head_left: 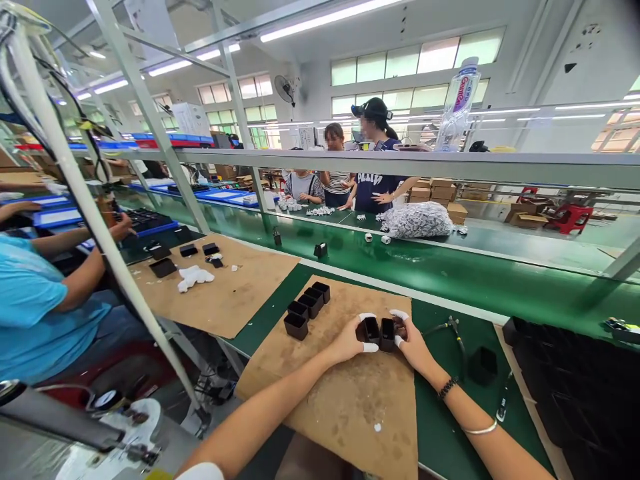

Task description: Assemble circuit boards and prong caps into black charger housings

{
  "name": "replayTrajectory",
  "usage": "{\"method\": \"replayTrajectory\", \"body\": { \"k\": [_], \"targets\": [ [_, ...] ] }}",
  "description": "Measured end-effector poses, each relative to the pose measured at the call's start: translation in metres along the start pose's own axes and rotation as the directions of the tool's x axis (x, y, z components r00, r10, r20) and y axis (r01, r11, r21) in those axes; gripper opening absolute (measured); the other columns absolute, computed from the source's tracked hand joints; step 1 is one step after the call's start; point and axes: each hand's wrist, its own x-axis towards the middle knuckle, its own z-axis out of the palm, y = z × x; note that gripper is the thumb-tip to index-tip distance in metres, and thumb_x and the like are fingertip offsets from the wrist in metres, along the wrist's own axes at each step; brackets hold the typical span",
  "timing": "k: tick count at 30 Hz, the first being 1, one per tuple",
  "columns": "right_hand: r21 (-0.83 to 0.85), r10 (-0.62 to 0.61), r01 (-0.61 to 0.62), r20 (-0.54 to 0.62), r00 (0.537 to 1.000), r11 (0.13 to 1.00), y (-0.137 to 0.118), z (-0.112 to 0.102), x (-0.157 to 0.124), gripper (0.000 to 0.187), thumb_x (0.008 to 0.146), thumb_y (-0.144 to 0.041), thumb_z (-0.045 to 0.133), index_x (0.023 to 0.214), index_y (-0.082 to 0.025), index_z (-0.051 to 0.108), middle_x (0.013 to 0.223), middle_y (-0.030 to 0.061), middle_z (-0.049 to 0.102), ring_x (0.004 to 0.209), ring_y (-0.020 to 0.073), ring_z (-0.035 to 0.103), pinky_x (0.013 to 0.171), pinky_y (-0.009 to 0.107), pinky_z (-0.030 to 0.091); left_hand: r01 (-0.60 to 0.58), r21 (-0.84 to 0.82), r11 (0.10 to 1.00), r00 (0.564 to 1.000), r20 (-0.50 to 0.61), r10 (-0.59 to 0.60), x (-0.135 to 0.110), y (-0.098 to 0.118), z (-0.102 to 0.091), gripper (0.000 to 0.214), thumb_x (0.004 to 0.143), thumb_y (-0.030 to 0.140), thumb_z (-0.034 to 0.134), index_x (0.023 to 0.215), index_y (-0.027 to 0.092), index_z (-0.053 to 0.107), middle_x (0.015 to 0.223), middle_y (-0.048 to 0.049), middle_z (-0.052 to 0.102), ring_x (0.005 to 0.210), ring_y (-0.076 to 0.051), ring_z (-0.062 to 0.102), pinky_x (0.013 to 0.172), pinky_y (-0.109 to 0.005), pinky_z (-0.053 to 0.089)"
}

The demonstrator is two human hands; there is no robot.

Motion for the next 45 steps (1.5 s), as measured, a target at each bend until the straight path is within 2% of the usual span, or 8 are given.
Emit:
{"method": "replayTrajectory", "body": {
  "k": [6, 11, 17, 22, 27, 36, 41, 45],
  "targets": [
    [-0.023, 0.023, -0.024, -0.036, 0.999, 0.999, 0.000, 0.004, -0.001, 0.062, 0.068, -0.017, 0.052, 0.129, -0.023, 0.053, 0.115, 0.0082, 0.070, 0.106, 0.0246, 0.069, 0.105, 0.048, 0.052, 0.016, 0.090, 0.996, 0.998, -0.064, -0.011, -0.002, 0.000, 0.002, 0.076, 0.060, 0.018, 0.089, 0.130, 0.018, 0.058, 0.131, -0.0137, 0.065, 0.124, -0.031, 0.061, 0.113, -0.050, 0.044],
    [-0.092, 0.015, -0.018, -0.037, 0.999, 0.996, 0.003, 0.001, -0.003, 0.061, 0.067, -0.019, 0.049, 0.129, -0.022, 0.054, 0.115, 0.0099, 0.072, 0.107, 0.0259, 0.071, 0.105, 0.050, 0.052, 0.026, 0.182, 0.983, 1.000, -0.013, -0.024, 0.009, 0.010, 0.003, 0.077, 0.051, 0.020, 0.094, 0.121, 0.016, 0.063, 0.118, -0.0129, 0.070, 0.110, -0.032, 0.065, 0.102, -0.052, 0.050],
    [-0.155, 0.027, -0.030, -0.020, 0.999, 0.987, 0.000, -0.001, -0.007, 0.073, 0.066, -0.015, 0.046, 0.138, -0.023, 0.051, 0.117, 0.0085, 0.074, 0.105, 0.0234, 0.073, 0.103, 0.044, 0.055, 0.013, 0.145, 0.989, 0.999, 0.029, -0.017, 0.029, 0.012, -0.013, 0.080, 0.047, 0.015, 0.093, 0.122, 0.018, 0.066, 0.115, -0.0101, 0.072, 0.107, -0.031, 0.066, 0.100, -0.048, 0.051],
    [-0.273, 0.042, -0.041, -0.004, 0.999, 0.961, -0.006, -0.005, -0.012, 0.070, 0.074, -0.019, 0.047, 0.144, -0.023, 0.049, 0.117, 0.0086, 0.074, 0.096, 0.0238, 0.074, 0.096, 0.044, 0.058, 0.055, 0.096, 0.994, 0.998, -0.025, -0.053, 0.031, 0.005, -0.017, 0.077, 0.048, 0.016, 0.094, 0.119, 0.015, 0.066, 0.118, -0.0122, 0.071, 0.113, -0.033, 0.065, 0.106, -0.050, 0.048],
    [-0.303, 0.011, -0.018, -0.023, 1.000, 0.953, -0.006, -0.007, -0.015, 0.069, 0.078, -0.020, 0.048, 0.147, -0.022, 0.047, 0.117, 0.0097, 0.074, 0.099, 0.0248, 0.073, 0.097, 0.044, 0.058, 0.082, 0.010, 0.997, 0.993, -0.084, -0.081, 0.031, 0.003, -0.014, 0.077, 0.050, 0.016, 0.095, 0.121, 0.017, 0.064, 0.117, -0.0102, 0.072, 0.111, -0.030, 0.067, 0.106, -0.047, 0.050],
    [-0.332, 0.012, -0.012, -0.003, 1.000, 0.943, 0.001, -0.009, -0.017, 0.068, 0.080, -0.019, 0.047, 0.148, -0.023, 0.044, 0.123, 0.0109, 0.071, 0.108, 0.0260, 0.071, 0.105, 0.049, 0.053, 0.112, -0.064, 0.992, 0.943, -0.306, -0.127, 0.034, 0.002, -0.024, 0.082, 0.060, 0.009, 0.085, 0.133, 0.021, 0.050, 0.131, -0.0125, 0.064, 0.124, -0.031, 0.061, 0.115, -0.050, 0.045],
    [-0.287, 0.003, -0.008, -0.018, 1.000, 0.958, 0.000, -0.009, -0.017, 0.072, 0.080, -0.018, 0.048, 0.152, -0.024, 0.037, 0.123, 0.0107, 0.069, 0.102, 0.0234, 0.071, 0.100, 0.044, 0.057, 0.117, -0.068, 0.991, 0.932, -0.336, -0.133, 0.032, 0.002, -0.027, 0.081, 0.062, 0.003, 0.076, 0.136, 0.023, 0.049, 0.135, -0.0118, 0.061, 0.130, -0.032, 0.057, 0.115, -0.050, 0.044],
    [-0.300, 0.008, -0.014, -0.019, 1.000, 0.954, 0.001, -0.008, -0.019, 0.069, 0.082, -0.019, 0.048, 0.150, -0.025, 0.037, 0.123, 0.0110, 0.068, 0.098, 0.0232, 0.071, 0.096, 0.043, 0.058, 0.102, -0.061, 0.993, 0.935, -0.336, -0.116, 0.031, 0.003, -0.026, 0.078, 0.060, 0.003, 0.074, 0.132, 0.023, 0.051, 0.128, -0.0095, 0.063, 0.122, -0.031, 0.060, 0.112, -0.049, 0.046]
  ]
}}
